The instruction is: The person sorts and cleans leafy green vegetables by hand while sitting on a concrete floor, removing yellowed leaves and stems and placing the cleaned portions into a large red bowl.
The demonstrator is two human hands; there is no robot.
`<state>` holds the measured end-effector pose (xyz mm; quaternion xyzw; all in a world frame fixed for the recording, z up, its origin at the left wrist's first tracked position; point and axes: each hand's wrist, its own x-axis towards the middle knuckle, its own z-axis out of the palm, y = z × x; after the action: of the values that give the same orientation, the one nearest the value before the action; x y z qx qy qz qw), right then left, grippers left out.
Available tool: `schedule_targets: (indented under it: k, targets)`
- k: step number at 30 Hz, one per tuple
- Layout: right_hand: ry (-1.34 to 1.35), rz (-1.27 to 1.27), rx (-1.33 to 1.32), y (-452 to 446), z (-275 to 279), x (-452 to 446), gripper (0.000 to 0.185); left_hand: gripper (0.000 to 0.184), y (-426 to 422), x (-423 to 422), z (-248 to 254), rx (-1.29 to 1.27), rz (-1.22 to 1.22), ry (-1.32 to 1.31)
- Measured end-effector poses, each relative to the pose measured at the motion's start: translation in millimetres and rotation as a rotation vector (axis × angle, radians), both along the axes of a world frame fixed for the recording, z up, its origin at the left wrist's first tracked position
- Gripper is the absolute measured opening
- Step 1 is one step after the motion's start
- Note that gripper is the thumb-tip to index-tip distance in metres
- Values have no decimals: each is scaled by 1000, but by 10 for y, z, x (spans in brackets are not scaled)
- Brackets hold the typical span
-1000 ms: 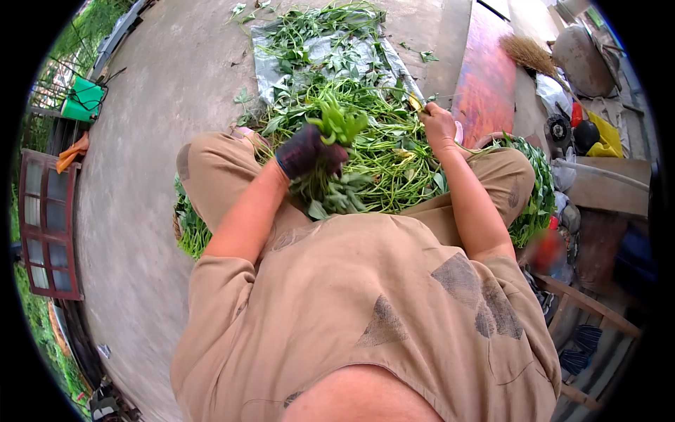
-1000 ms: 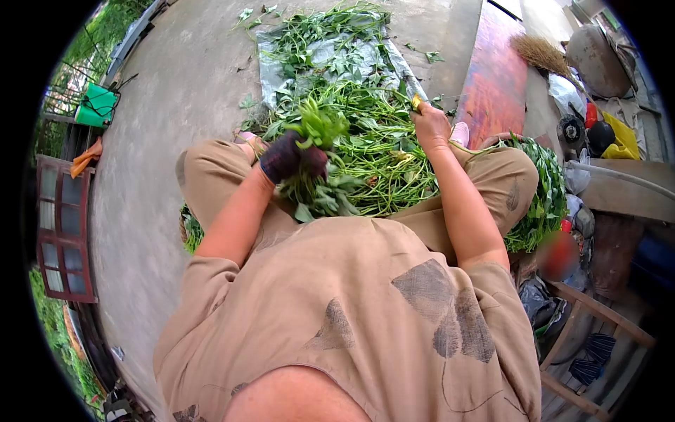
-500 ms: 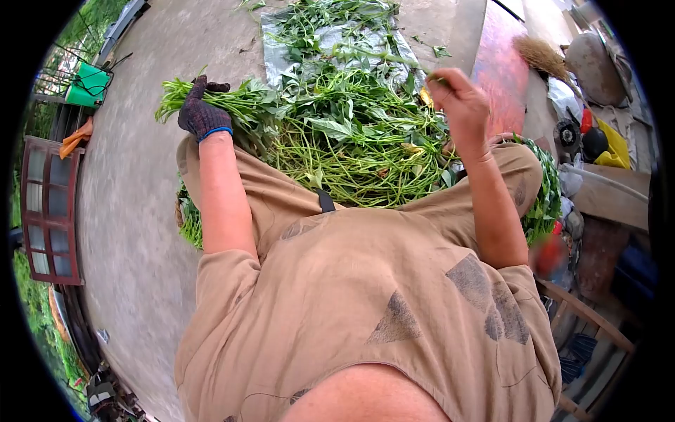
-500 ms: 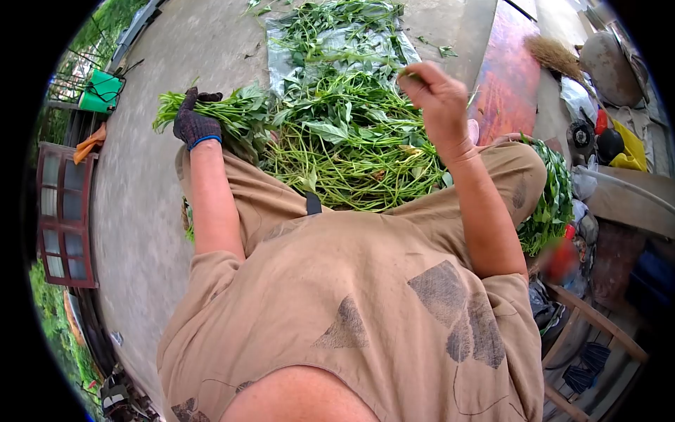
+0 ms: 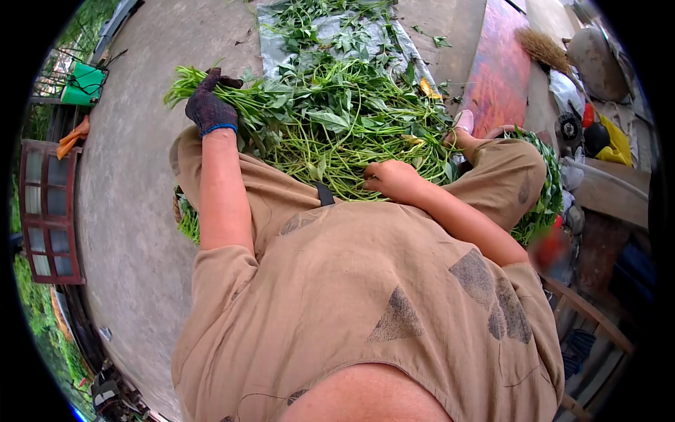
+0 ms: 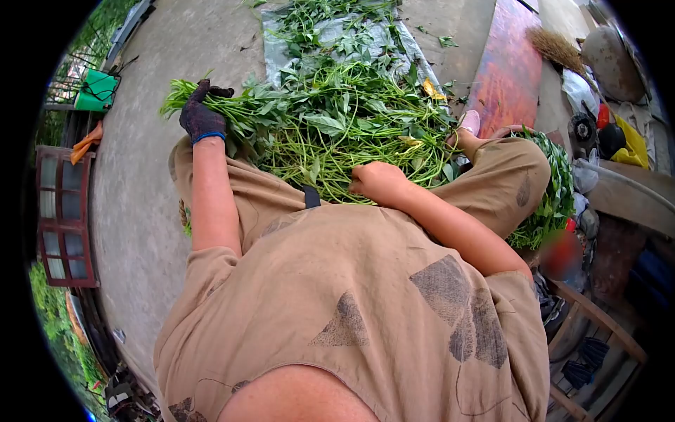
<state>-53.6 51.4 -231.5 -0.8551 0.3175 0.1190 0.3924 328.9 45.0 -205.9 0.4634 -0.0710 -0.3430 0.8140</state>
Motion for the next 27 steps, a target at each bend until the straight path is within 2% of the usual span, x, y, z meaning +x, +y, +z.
schedule_targets:
  k: [3, 4, 5, 7, 9, 11, 12, 13, 15, 16, 17, 18, 19, 20, 21, 22, 23, 25, 26, 27]
  targets:
    - [-342, -52, 287, 23, -40, 299, 43, 9, -47, -202, 60, -34, -149, -80]
    - [-283, 46, 197, 69, -40, 404, 47, 9, -58, -294, 76, -53, -193, -76]
    - [-188, 56, 0, 129, -13, 465, 44, 8, -63, -373, 82, -69, -239, -72]
    - [-343, 45, -412, 88, 56, 527, 42, 11, -65, -465, 26, -123, -358, -39]
    - [-559, -240, -415, -100, 185, 558, 39, 19, -45, -556, -18, -127, -513, -103]
    - [-737, -404, -286, -325, 458, 557, 52, 23, -23, -775, 31, -119, -646, -150]
    - [-796, -450, -229, -378, 536, 562, 63, 26, -6, -919, 77, -100, -720, -295]
    - [-857, -495, -174, -431, 592, 577, 73, 25, -26, -1046, 87, -97, -778, -313]
    - [-879, -505, 75, -518, 526, 612, 108, 15, -24, -1382, 125, -71, -772, -483]
    - [-957, -540, 253, -481, 350, 671, 112, 18, -1, -1498, 139, -107, -825, -588]
    - [-1032, -582, 423, -444, 160, 720, 117, 23, 5, -1567, 93, -279, -900, -348]
    - [-1078, -571, 549, -434, 23, 756, 117, 26, -13, -1551, 20, -254, -921, -419]
    - [-1126, -571, 665, -451, -53, 746, 118, 24, 8, -1641, 185, -219, -847, -967]
    - [-1125, -627, 673, -405, 8, 685, 115, 21, -11, -1660, 280, -83, -882, -1009]
    - [-1129, -685, 683, -311, 121, 632, 112, 18, -7, -1722, 303, -53, -847, -936]
    - [-1110, -702, 706, -250, 262, 546, 107, 17, -28, -1885, 528, -90, -861, -597]
    - [-1093, -710, 739, -192, 371, 479, 102, 26, -46, -2028, 714, 3, -813, -633]
    - [-1171, -797, 735, -108, 438, 423, 80, 36, -195, -2148, 827, 5, -847, -638]
    - [-1211, -792, 715, -117, 484, 364, 50, 36, -247, -2249, 889, -14, -876, -647]
    - [-1247, -810, 689, -139, 530, 266, 43, 35, -277, -2372, 1004, -30, -899, -658]
